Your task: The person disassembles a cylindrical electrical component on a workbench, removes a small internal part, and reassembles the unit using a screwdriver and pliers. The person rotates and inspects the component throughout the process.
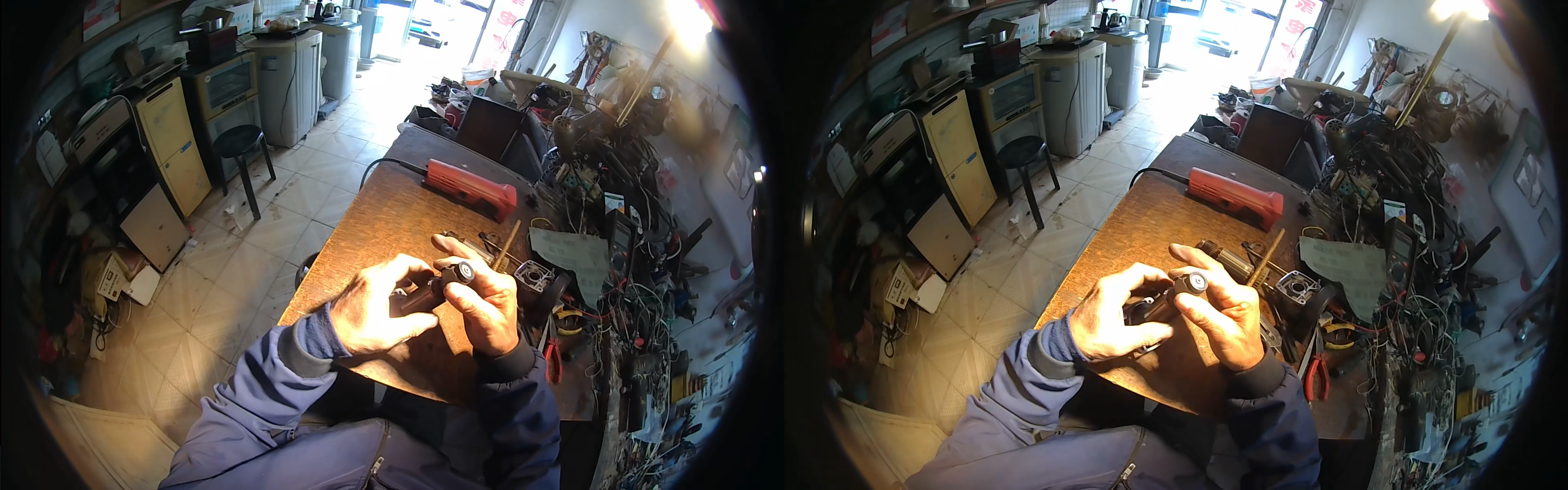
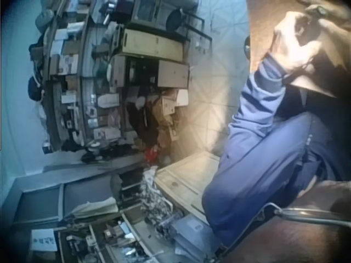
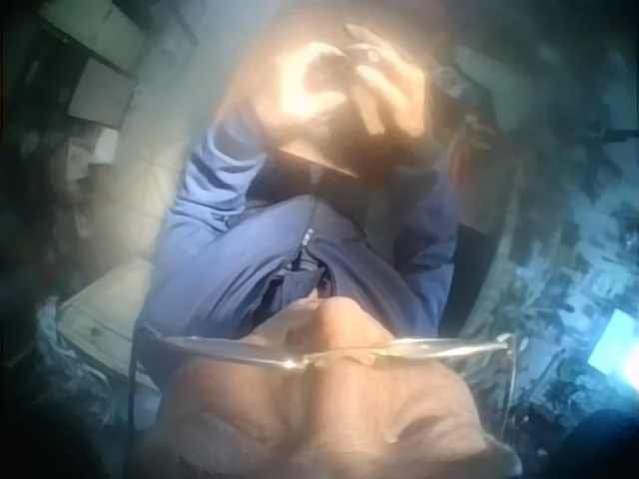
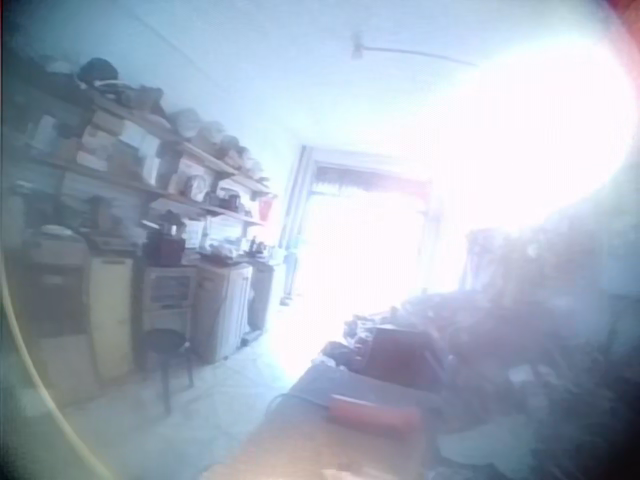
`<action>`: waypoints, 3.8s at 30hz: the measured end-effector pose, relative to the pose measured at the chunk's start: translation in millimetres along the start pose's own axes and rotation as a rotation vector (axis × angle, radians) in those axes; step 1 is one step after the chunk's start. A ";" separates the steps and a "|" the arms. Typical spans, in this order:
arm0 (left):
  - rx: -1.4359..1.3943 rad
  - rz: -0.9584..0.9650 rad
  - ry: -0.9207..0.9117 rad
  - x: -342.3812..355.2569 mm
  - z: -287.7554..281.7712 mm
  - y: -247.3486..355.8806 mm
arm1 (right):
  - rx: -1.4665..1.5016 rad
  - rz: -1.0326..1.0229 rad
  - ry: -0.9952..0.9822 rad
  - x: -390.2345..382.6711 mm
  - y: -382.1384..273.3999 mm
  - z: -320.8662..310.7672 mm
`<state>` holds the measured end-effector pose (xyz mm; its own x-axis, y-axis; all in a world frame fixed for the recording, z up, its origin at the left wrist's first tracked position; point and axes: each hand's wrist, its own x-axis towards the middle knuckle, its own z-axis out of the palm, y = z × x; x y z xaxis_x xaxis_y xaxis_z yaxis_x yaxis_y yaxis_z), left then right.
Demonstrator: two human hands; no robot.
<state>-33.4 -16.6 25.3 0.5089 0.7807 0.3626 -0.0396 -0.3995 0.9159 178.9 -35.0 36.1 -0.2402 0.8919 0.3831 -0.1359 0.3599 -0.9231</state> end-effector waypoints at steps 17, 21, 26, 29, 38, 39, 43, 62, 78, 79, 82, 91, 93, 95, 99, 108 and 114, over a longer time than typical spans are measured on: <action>0.750 0.343 0.390 -5.9 27.8 -4.1 | 0.065 -0.003 0.130 -12.2 7.4 21.7; 0.168 0.083 -0.146 8.2 -0.5 2.7 | 0.094 -0.111 -0.023 -5.8 10.0 5.0; 0.017 -0.103 -0.301 20.8 -16.8 3.4 | 0.112 -0.059 -0.029 -5.1 11.0 -1.8; 0.404 0.137 0.093 7.2 2.9 5.5 | 0.183 0.042 0.043 -10.3 7.4 5.1; 0.080 0.053 0.010 5.8 2.2 -8.0 | 0.119 -0.024 -0.024 -6.7 6.1 4.4; 0.042 0.061 -0.004 5.6 1.9 -11.2 | 0.119 -0.012 -0.035 -6.4 5.7 4.3; -0.091 0.010 -0.012 3.4 4.1 -9.1 | 0.108 -0.008 -0.048 -6.4 3.1 8.2; 0.321 0.195 -0.031 4.0 2.5 5.1 | 0.086 -0.082 0.027 -13.7 11.7 17.6; 0.031 -0.004 -0.275 9.7 -10.7 -19.4 | 0.234 0.055 -0.128 -5.4 0.4 10.6; 0.003 -0.020 -0.263 8.9 -9.9 -20.2 | 0.224 0.068 -0.134 -4.4 -2.9 11.3; 0.094 -0.001 -0.391 11.3 -17.3 -15.6 | 0.315 0.087 -0.231 -3.5 0.9 5.5; -0.242 -0.045 -0.425 11.6 -7.7 -3.7 | 0.196 0.032 -0.327 -3.3 -4.5 1.3; -0.335 -0.032 -0.479 11.1 -10.6 -4.5 | 0.149 0.002 -0.351 -0.3 -6.4 1.8; -0.460 0.021 -0.507 4.4 -11.7 -16.9 | 0.086 -0.040 -0.397 4.2 -8.2 4.4; -0.664 -0.167 -0.500 4.9 -6.8 -21.5 | 0.162 0.013 -0.379 1.1 -18.0 12.9; -0.002 0.051 -0.420 7.3 -9.5 -17.3 | 0.030 -0.027 -0.167 -0.4 -12.9 15.0; 0.218 0.212 -0.169 -6.8 7.5 -3.1 | 0.143 0.014 0.030 -6.8 -7.2 27.0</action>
<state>-30.3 -24.3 18.7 0.6448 0.5860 0.4908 0.0159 -0.6522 0.7579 155.6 -51.0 41.1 -0.2143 0.9052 0.3671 -0.2691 0.3066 -0.9130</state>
